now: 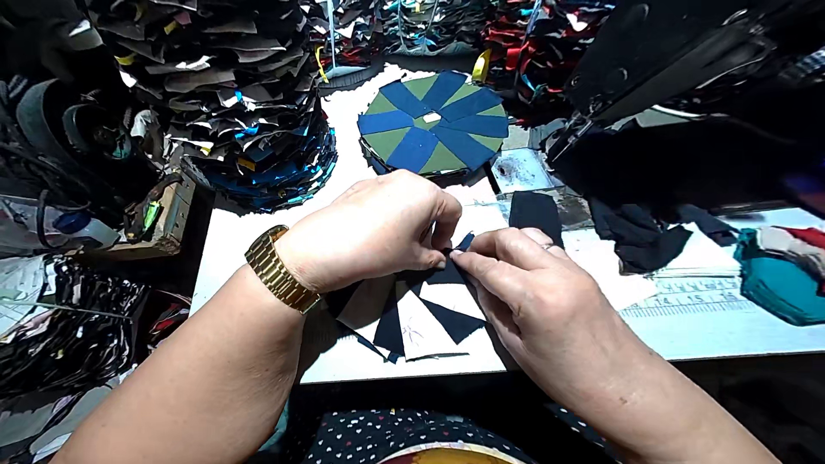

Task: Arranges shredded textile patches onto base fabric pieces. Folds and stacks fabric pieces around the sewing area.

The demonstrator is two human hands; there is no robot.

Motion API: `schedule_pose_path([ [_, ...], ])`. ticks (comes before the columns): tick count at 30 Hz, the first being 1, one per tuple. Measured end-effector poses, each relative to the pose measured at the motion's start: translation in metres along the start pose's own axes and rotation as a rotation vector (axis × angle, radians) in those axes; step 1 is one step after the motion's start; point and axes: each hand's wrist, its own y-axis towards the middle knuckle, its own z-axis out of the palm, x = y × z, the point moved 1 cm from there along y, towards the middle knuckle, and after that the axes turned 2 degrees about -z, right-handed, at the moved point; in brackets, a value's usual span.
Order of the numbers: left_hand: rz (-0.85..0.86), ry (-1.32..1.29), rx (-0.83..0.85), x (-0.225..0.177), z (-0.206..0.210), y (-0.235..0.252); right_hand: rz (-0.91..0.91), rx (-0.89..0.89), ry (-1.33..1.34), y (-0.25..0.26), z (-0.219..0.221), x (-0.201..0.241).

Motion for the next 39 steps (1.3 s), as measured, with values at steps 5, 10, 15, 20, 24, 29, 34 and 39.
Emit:
schedule_pose_path([
  [5,-0.021,0.068,0.045,-0.001,0.0,-0.002,0.036,0.061,0.023,-0.006,-0.009,0.006],
  [10,0.022,-0.025,-0.012,0.005,-0.002,-0.001,0.186,-0.041,0.125,-0.021,-0.042,-0.018],
  [15,0.089,-0.13,-0.095,0.005,-0.003,0.0,0.353,-0.041,0.045,-0.045,-0.06,-0.037],
  [20,0.142,-0.17,-0.176,0.005,0.002,0.003,0.32,-0.009,-0.081,-0.046,-0.048,-0.026],
  [24,0.143,-0.161,-0.219,0.006,0.004,0.005,0.327,-0.014,-0.108,-0.045,-0.048,-0.028],
  [29,0.165,-0.155,-0.238,0.006,0.008,0.006,0.336,-0.027,-0.071,-0.046,-0.049,-0.034],
  [34,0.166,-0.169,-0.236,0.004,0.009,0.006,0.388,-0.014,-0.01,-0.049,-0.055,-0.04],
  [39,0.209,-0.187,-0.237,0.003,0.01,0.007,0.525,-0.057,0.131,-0.05,-0.054,-0.042],
])
